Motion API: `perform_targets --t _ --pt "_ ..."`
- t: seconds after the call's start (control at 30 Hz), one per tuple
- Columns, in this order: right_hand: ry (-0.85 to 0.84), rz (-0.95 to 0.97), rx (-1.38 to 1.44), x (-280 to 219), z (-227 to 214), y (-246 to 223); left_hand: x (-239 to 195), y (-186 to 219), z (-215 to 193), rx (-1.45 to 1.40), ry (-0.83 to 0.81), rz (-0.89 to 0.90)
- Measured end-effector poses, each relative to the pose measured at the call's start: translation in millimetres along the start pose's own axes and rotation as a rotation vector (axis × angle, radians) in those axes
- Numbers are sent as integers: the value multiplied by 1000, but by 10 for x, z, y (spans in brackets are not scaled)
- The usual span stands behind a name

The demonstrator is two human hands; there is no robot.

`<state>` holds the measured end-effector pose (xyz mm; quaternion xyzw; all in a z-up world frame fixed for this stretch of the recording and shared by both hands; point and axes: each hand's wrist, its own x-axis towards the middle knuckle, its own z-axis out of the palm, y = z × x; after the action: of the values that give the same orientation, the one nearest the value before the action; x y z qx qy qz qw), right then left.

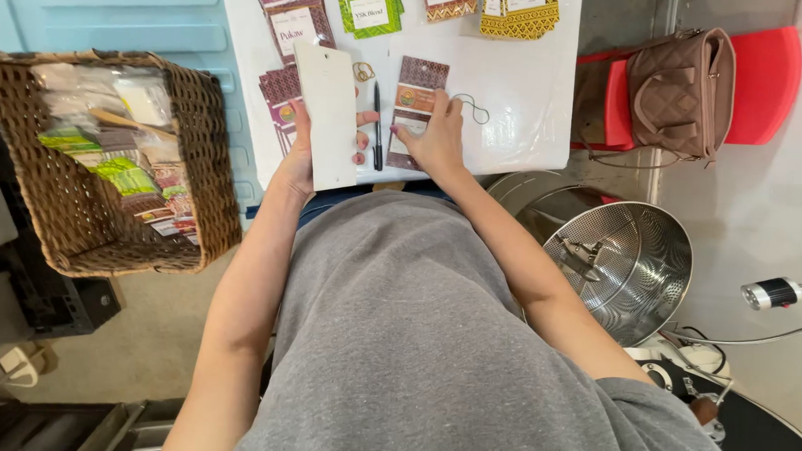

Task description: The person sorts and organizes various bags of coffee, moving them between a storage basket and a table, and then arranging the bags on the table by category.

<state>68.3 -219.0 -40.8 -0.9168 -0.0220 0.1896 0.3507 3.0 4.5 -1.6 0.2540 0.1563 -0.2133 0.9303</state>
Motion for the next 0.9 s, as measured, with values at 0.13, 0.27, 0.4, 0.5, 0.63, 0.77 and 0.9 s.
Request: perform_targets --t 0.13,0.27,0.4,0.5,0.63,0.77,0.9 --pt "-4 42 -239 44 43 -151 4 331 112 252 46 -76" --pt "1 131 -250 101 159 -200 212 35 -541 353 168 62" --pt "41 191 15 82 111 -426 355 46 -687 330 228 125" --pt "50 239 150 49 -22 -738 388 340 -535 286 253 131" --pt "163 258 388 117 -303 -1193 529 854 -459 275 198 183" --pt "206 56 638 645 -284 -998 754 1544 -215 434 259 274" --pt "227 -98 792 1222 -313 -1243 1250 2322 -197 335 404 331"
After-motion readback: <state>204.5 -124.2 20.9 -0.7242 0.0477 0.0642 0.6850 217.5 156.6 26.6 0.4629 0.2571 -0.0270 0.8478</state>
